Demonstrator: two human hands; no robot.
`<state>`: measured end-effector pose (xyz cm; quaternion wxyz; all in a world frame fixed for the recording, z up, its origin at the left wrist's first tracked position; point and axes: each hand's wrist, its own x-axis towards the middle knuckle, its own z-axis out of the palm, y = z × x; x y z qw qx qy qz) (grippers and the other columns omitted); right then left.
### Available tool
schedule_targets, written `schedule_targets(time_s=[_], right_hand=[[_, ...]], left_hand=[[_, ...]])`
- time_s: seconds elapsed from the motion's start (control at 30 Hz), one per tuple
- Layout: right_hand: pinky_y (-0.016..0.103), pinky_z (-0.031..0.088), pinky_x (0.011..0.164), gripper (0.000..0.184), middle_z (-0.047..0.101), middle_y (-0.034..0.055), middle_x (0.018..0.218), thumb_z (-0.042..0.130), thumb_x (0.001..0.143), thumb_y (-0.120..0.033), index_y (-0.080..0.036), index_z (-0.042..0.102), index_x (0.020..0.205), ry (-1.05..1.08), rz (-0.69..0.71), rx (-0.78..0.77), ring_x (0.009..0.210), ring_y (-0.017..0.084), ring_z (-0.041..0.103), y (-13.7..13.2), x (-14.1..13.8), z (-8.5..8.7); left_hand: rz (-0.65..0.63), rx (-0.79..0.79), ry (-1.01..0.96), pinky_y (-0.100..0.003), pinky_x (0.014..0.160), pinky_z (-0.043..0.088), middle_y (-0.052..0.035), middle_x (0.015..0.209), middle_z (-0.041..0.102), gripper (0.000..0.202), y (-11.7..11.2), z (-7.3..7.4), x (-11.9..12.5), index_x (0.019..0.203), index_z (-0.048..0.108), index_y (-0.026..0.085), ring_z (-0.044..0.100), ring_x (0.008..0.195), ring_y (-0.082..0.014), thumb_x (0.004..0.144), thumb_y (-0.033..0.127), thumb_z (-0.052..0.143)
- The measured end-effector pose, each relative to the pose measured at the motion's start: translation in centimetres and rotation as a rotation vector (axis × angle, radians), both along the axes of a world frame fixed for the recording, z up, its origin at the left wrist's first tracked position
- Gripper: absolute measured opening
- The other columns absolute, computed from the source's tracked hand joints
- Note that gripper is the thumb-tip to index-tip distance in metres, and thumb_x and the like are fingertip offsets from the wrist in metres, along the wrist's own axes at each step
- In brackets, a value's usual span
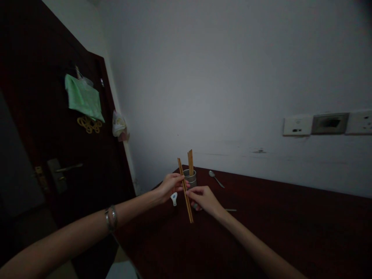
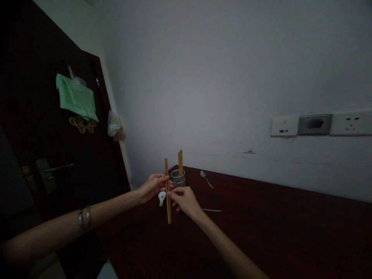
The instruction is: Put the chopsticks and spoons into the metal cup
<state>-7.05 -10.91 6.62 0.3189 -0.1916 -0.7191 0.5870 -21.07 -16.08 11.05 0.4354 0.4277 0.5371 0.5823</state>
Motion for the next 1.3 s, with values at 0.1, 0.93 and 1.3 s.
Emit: schedule_targets(time_s=[0.1, 0.93, 1.3], right_hand=[[0.016, 0.038, 0.034, 0.028, 0.053, -0.0018, 0.051, 0.059, 0.066, -0.039, -0.011, 0.062, 0.069, -0.032, 0.037, -0.008, 0.041, 0.006, 0.047, -0.8, 0.1, -0.1], [0.024, 0.036, 0.056, 0.023, 0.061, 0.005, 0.085, 0.041, 0.082, -0.023, -0.019, 0.063, 0.081, -0.612, 0.093, 1.135, 0.077, 0.017, 0.057, -2.1, 7.5, -6.6], [0.024, 0.036, 0.056, 0.021, 0.06, 0.0036, 0.085, 0.043, 0.083, -0.029, -0.021, 0.062, 0.083, -0.593, 0.07, 1.194, 0.08, 0.018, 0.055, -1.4, 7.7, -5.9]], left_hand=[[-0.036, -0.016, 0.039, -0.032, 0.07, 0.049, -0.0096, 0.075, 0.064, 0.015, -1.2, -0.8, 0.5, 0.072, 0.056, 0.012, 0.062, 0.071, -0.0178, 0.075, 0.027, 0.058], [0.404, -0.515, 0.713, -0.031, 0.045, 0.047, 0.0028, 0.049, 0.048, 0.015, -0.9, -10.0, -13.1, 0.069, 0.051, 0.016, 0.052, 0.045, -0.0153, 0.062, 0.02, 0.064], [0.461, -0.389, 0.927, -0.024, 0.059, 0.041, -0.001, 0.064, 0.059, 0.02, -0.2, -12.5, -15.3, 0.068, 0.056, 0.017, 0.058, 0.072, -0.0201, 0.054, 0.025, 0.068]])
